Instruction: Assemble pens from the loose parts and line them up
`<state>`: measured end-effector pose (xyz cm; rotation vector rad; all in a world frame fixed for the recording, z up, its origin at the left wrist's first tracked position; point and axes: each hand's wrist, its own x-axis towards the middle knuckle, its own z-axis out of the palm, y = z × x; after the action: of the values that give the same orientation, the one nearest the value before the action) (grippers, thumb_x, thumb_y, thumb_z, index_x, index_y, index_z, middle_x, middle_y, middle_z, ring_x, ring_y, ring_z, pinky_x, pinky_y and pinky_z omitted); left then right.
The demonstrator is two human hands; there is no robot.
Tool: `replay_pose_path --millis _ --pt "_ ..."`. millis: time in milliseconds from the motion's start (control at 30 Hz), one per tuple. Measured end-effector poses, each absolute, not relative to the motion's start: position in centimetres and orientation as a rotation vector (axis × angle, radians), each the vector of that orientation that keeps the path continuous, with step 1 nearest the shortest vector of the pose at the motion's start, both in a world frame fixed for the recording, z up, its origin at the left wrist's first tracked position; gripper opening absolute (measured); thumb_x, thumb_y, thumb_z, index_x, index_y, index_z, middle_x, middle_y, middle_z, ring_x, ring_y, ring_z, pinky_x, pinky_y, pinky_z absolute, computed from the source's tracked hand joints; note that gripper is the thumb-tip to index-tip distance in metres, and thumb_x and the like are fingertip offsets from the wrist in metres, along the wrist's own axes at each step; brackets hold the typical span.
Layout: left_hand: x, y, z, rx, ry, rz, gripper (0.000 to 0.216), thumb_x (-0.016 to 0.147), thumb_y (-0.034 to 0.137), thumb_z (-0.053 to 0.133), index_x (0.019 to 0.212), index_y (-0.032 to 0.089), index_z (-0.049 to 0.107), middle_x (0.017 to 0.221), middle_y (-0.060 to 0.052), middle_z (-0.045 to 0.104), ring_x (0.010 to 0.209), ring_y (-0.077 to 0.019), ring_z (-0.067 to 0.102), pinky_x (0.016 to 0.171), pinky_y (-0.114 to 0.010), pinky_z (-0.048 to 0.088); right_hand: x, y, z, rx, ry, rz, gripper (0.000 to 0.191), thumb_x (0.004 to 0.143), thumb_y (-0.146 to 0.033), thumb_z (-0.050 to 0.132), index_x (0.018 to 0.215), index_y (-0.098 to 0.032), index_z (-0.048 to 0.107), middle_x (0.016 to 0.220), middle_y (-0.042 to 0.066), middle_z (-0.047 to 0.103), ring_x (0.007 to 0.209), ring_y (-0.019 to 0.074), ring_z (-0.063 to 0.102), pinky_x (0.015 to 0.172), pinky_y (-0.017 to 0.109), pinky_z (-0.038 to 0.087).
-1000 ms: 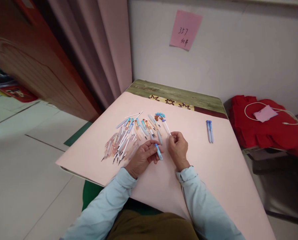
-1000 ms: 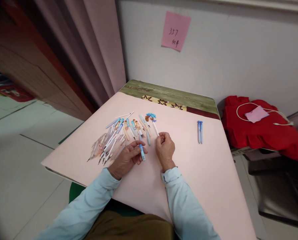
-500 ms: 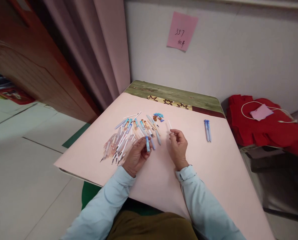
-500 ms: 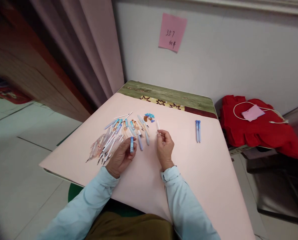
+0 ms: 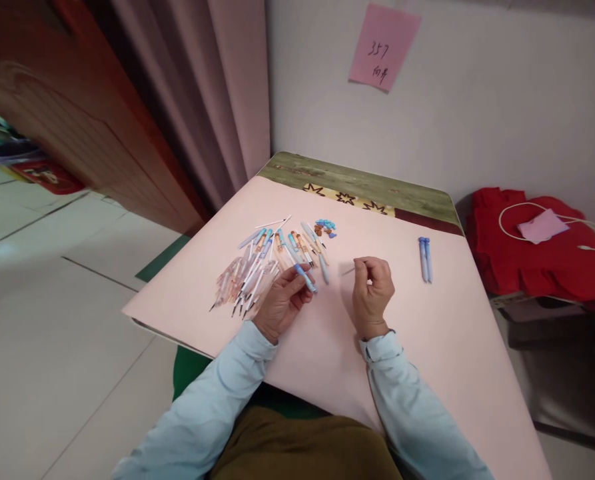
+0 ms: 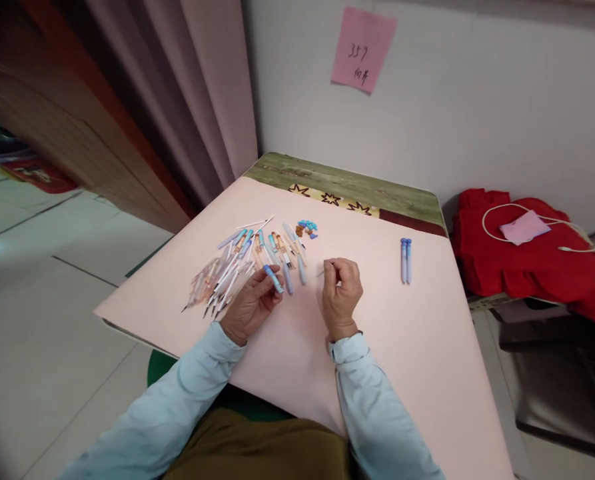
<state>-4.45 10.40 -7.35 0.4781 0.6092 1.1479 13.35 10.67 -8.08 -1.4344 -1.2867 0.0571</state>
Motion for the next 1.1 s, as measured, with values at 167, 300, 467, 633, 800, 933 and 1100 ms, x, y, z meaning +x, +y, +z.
replay_pose_path --millis 167,300,467,633,800,933,1100 --pt "-4.6 10.4 -7.7 0.510 0.630 1.108 0.030 0.069 0.028 0.085 0.092 0.011 0.074 0.072 -0.004 0.067 0.059 -0.0085 0.060 0.050 -0.016 0.045 13.2 11.3 -9.8 -1.531 -1.450 0.248 0.027 0.095 -0.039 0.050 0.085 -0.020 0.065 0.079 0.003 0.066 0.071 0.0158 0.059 0.069 0.027 0.045" --pt "-4.6 10.0 -7.9 0.627 0.633 0.991 0.025 0.069 0.027 0.084 0.086 0.012 0.075 0.076 -0.005 0.069 0.061 -0.0101 0.061 0.053 -0.019 0.046 13.5 11.5 -10.6 -1.574 -1.448 0.279 0.027 0.095 -0.037 0.048 0.091 -0.019 0.067 0.085 0.004 0.069 0.075 0.0162 0.061 0.072 0.027 0.045" --pt "-4.3 9.4 -7.8 0.952 0.632 0.745 0.025 0.071 0.028 0.082 0.088 0.011 0.075 0.078 -0.007 0.070 0.064 -0.0125 0.062 0.058 -0.023 0.049 13.6 11.6 -10.9 -1.683 -1.473 0.371 0.024 0.090 -0.035 0.054 0.102 -0.020 0.068 0.078 0.001 0.069 0.066 0.0157 0.060 0.067 0.027 0.044" --pt "-4.3 9.3 -7.7 1.097 0.635 0.564 0.034 0.072 0.032 0.082 0.097 0.011 0.072 0.073 -0.006 0.070 0.058 -0.0109 0.060 0.055 -0.021 0.047 13.3 11.4 -10.4 -1.606 -1.408 0.401 0.024 0.092 -0.027 0.042 0.103 -0.020 0.062 0.084 0.002 0.071 0.063 0.0148 0.061 0.063 0.025 0.044" --pt "-4.9 9.4 -6.8 1.103 0.457 0.344 0.030 0.070 0.032 0.083 0.089 0.012 0.071 0.083 -0.009 0.073 0.055 -0.0076 0.057 0.048 -0.017 0.042 12.1 10.4 -8.9 -1.534 -1.722 0.390 0.017 0.089 -0.028 0.049 0.088 -0.021 0.065 0.074 0.000 0.066 0.064 0.0136 0.058 0.065 0.024 0.041" --pt "-5.6 9.4 -6.2 0.988 0.273 0.162 0.030 0.070 0.034 0.083 0.086 0.013 0.068 0.088 -0.013 0.074 0.054 -0.0114 0.062 0.042 -0.018 0.043 10.7 9.9 -8.2 -1.735 -1.898 0.444 0.017 0.080 -0.040 0.067 0.082 -0.023 0.064 0.073 -0.002 0.067 0.063 0.0140 0.057 0.060 0.025 0.035" --pt "-6.1 9.6 -7.2 0.781 0.311 0.516 0.030 0.072 0.032 0.082 0.087 0.013 0.063 0.076 -0.008 0.073 0.043 -0.0100 0.060 0.036 -0.015 0.042 10.7 9.9 -8.4 -1.867 -1.849 0.520 0.010 0.081 -0.034 0.067 0.084 -0.024 0.065 0.078 -0.002 0.071 0.068 0.0151 0.061 0.060 0.025 0.034"
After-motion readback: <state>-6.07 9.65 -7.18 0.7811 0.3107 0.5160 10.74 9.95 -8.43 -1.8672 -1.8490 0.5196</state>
